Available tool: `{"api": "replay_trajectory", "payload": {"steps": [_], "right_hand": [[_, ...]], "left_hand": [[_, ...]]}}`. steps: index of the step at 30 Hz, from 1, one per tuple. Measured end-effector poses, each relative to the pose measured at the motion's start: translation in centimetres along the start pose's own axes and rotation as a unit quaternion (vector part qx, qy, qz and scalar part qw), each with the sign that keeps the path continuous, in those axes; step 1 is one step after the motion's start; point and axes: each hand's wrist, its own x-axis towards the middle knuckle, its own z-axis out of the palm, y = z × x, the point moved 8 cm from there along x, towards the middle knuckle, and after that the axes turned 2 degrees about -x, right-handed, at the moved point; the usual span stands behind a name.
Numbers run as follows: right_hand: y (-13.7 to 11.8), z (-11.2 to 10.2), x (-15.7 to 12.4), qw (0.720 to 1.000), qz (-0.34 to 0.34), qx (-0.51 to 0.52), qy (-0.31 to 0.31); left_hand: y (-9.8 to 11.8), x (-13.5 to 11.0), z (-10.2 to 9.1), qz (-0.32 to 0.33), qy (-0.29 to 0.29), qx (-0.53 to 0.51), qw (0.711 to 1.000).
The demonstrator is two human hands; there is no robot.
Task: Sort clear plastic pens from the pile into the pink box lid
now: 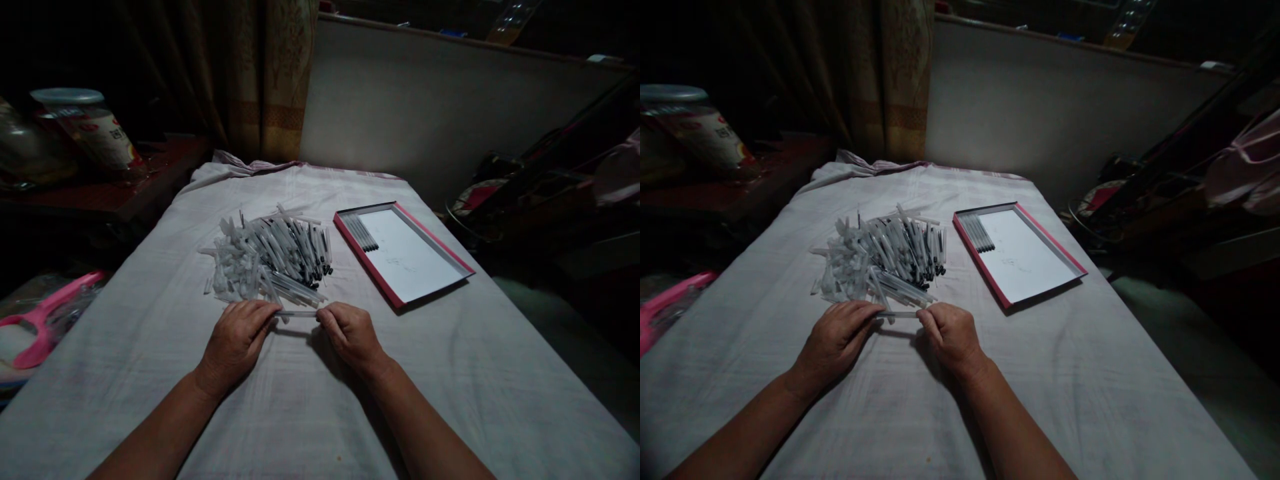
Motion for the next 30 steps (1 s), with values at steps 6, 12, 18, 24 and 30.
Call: {"api": "replay_trajectory", "payload": {"steps": [6, 12, 18, 24, 30], "right_hand": [[0.05, -0.19, -0.13, 0.997, 0.028, 0.07, -0.001], [0.24, -0.09, -0.13, 0.996, 0.039, 0.075, -0.02], [0.47, -0.07, -0.31, 0.997, 0.035, 0.067, -0.024], [0.25, -0.12, -0.21, 0.996, 0.028, 0.074, -0.028], [0.33, -0.02, -0.26, 0.997, 0.024, 0.066, -0.037]], "left_hand": [[-0.08, -0.02, -0.02, -0.01, 0.009, -0.011, 1.0], [0.02, 0.07, -0.03, -0.007, 0.003, -0.019, 1.0], [0.03, 0.11, 0.02, -0.009, -0.006, -0.012, 1.0], [0.14, 0.22, 0.01, -0.008, -0.01, -0.015, 1.0], [0.11, 0.15, 0.05, -0.005, -0.009, -0.012, 1.0]]}}
